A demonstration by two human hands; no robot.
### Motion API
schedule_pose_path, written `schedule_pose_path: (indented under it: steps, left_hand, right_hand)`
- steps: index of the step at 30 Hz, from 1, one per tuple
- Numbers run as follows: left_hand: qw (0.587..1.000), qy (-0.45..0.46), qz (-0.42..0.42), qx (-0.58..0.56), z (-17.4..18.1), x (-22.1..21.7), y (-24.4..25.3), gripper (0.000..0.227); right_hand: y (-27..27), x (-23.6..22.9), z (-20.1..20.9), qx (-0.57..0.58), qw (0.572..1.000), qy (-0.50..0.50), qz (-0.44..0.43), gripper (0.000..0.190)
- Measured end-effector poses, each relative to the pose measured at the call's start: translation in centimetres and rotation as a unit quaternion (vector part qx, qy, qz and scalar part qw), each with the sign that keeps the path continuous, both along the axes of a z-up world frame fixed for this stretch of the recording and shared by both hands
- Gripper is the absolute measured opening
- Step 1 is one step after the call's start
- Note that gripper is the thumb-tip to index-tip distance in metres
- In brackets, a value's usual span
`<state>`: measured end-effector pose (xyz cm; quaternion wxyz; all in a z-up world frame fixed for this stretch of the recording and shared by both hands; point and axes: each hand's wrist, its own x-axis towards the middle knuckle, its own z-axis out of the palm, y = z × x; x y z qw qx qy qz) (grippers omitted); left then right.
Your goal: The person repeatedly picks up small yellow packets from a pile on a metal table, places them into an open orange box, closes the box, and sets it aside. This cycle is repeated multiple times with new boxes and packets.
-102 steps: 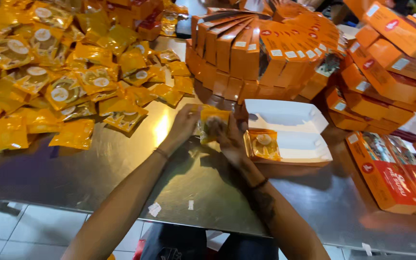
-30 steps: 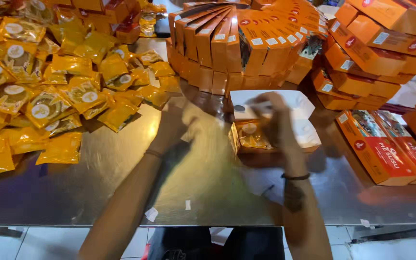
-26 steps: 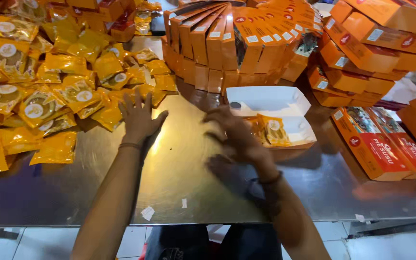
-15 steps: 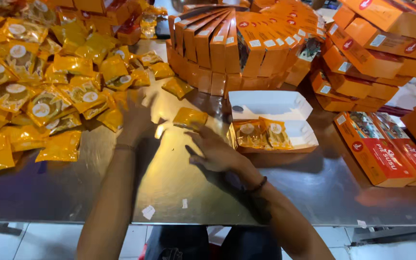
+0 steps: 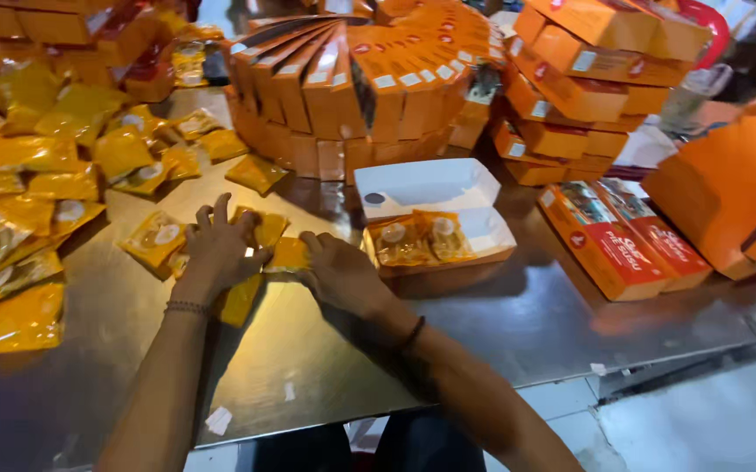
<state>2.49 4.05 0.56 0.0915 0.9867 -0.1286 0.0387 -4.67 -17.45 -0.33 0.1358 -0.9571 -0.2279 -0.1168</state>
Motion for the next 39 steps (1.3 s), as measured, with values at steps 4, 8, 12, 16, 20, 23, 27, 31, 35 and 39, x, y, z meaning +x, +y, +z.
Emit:
schedule_pose_path:
  steps: [4, 8, 12, 16, 20, 23, 27, 31, 35, 39]
  left_hand:
    - [0.999, 0.001, -0.046, -0.026, -1.6, 1.4, 0.2, 0.049]
    - [0.991, -0.036, -0.029, -0.123, -0.7, 0.5, -0.2, 0.059]
    - [0.907, -0.027, 0.009, -0.420, 0.8, -0.3, 0.1, 0.051]
    - [0.841, -0.045, -0.012, -0.538, -1.4, 2.0, 1.3, 0.033]
    - [0.816, -0.007, -0.057, -0.576, 0.1, -0.4, 0.0, 0.025]
    - [0.815, 0.021, -0.128, -0.564, 1.0, -1.6, -1.1, 0.034]
    - [0.813, 0.054, -0.247, -0.525, -0.4, -1.3, -1.4, 0.042]
    - [0.879, -0.075, -0.264, -0.390, 4.3, -3.3, 1.4, 0.052]
    - [0.972, -0.160, 0.105, -0.136, 1.4, -0.3, 6.4, 0.054]
    - [0.965, -0.029, 0.225, -0.133, -0.1, 0.8, 9.2, 0.079]
  right_hand:
    - [-0.6, 0.3, -0.6, 0.021, 0.999, -0.006, -0.046, 0.042]
    - [-1.4, 3.3, -2.9, 0.438, 0.882, 0.170, -0.014, 0.034]
    - [0.2, -0.1, 1.1, 0.767, 0.563, 0.308, -0.005, 0.038]
    - [-0.5, 0.2, 1.2, 0.732, 0.602, 0.319, -0.006, 0.045]
    - [-0.9, 0.2, 1.2, 0.664, 0.715, 0.217, 0.003, 0.044]
    - [-1.1, 0.8, 0.1, 0.614, 0.773, 0.162, 0.013, 0.033]
    - [0.7, -2.7, 4.4, 0.582, 0.772, 0.252, -0.031, 0.015]
    - [-0.9, -0.8, 1.7, 0.517, 0.839, 0.167, 0.020, 0.039]
    - [-1.0, -2.1, 3.5, 0.278, 0.960, 0.017, 0.013, 0.046]
    - [-2.1, 0.0, 0.8, 0.067, 0.990, -0.046, 0.111, 0.062]
